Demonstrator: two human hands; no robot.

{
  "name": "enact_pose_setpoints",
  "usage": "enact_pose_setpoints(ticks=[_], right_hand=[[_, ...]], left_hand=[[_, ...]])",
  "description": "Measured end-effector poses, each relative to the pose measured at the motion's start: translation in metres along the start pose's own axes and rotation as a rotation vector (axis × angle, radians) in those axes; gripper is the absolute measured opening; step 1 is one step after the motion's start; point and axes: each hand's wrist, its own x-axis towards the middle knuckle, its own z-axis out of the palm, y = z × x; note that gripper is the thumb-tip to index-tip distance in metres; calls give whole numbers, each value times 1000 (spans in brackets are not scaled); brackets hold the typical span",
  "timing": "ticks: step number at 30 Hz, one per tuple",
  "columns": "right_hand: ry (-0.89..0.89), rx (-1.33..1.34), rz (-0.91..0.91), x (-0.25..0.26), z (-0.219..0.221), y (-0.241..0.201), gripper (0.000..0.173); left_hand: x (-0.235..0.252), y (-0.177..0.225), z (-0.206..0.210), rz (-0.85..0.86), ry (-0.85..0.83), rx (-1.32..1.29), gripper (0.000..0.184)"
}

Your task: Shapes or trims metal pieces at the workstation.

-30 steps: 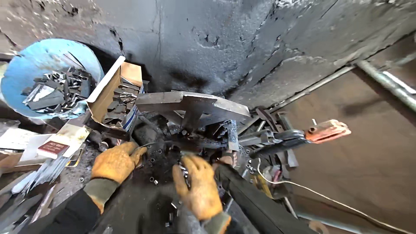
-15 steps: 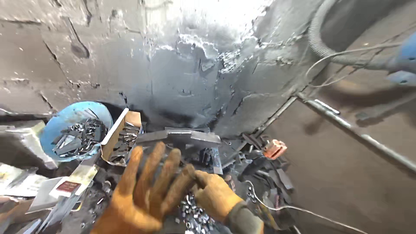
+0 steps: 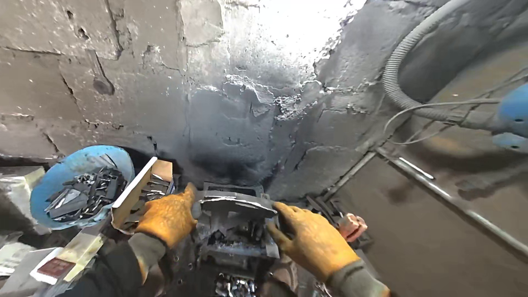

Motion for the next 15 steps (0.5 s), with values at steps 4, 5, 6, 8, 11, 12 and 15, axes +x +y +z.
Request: enact_pose_setpoints(ticks=[4,5,6,8,11,12,15], right_hand=[[375,-168,-185,12,15,13,39],[421,-190,-213,15,16,16,38],[445,-204,-225,18,17,19,36],[469,-221,-239,22,19,22,34],[473,-225,-275,25,18,28,35],[466,-222,-291,26,17,30,35],[475,-225,-317,32,17,35,40]], left_hand=[[17,-8,10,69,-19,3,58],[20,-10,12,96,-18,16,60],[22,-13,14,127,-7,26,61],[28,-19,17,190,33,37,59],[33,-24,25,263,120,42,55],[33,-24,26,272,133,45,55],[35,-26,26,288,139,46,54]])
